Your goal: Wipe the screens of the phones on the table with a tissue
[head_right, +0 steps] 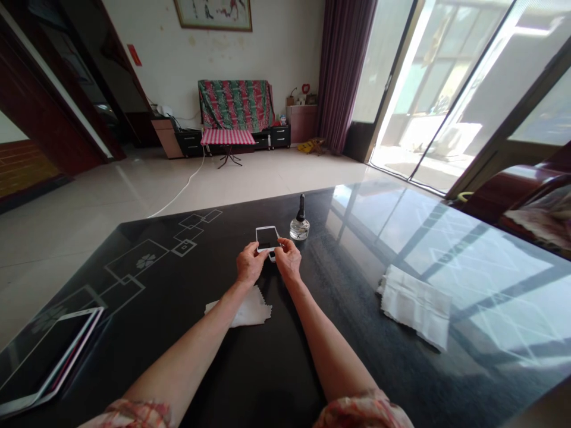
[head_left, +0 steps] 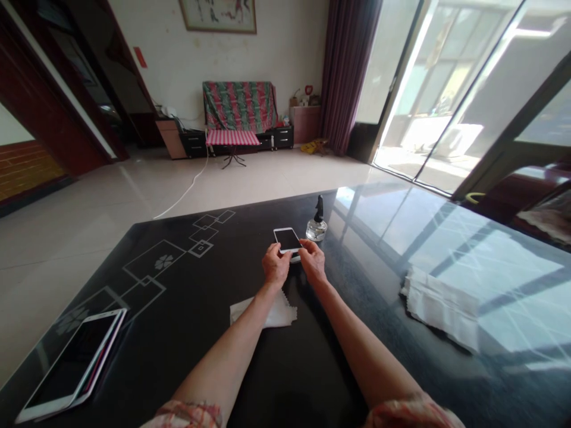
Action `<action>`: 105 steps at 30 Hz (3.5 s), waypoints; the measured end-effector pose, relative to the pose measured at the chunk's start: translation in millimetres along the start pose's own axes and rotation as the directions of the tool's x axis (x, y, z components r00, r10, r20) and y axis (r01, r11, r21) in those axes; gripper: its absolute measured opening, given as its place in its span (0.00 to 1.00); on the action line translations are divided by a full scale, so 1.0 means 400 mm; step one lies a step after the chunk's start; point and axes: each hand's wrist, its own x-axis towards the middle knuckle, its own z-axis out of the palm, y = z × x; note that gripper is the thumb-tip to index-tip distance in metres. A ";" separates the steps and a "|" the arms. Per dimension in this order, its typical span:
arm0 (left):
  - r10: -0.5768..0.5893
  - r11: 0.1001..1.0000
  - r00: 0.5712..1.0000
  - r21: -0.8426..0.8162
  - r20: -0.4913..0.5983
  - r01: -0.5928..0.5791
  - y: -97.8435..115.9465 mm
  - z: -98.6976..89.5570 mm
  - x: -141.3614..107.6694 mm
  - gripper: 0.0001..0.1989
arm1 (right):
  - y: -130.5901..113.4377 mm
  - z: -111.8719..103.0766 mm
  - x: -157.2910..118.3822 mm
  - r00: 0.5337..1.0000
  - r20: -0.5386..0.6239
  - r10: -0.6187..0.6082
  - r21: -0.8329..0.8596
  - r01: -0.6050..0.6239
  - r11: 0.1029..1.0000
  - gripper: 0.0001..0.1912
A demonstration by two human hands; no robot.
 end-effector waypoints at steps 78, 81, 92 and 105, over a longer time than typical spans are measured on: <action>-0.185 0.694 0.787 0.489 -0.589 0.529 -0.432 -0.805 -0.360 0.37 | -0.123 0.236 -0.250 0.710 0.251 -0.658 -0.246 0.704 0.666 0.19; -0.218 0.670 0.779 0.490 -0.588 0.557 -0.452 -0.803 -0.376 0.40 | -0.134 0.345 -0.365 0.678 0.375 -0.632 -0.087 0.704 0.704 0.18; -0.051 0.721 0.813 0.542 -0.581 0.433 -0.495 -0.784 -0.396 0.32 | -0.055 0.605 -0.590 0.575 0.643 -0.506 0.059 0.621 0.782 0.23; -0.082 0.745 0.769 0.474 -0.634 0.470 -0.497 -0.782 -0.390 0.34 | -0.096 0.726 -0.580 0.480 0.768 -0.424 -0.041 0.697 0.716 0.31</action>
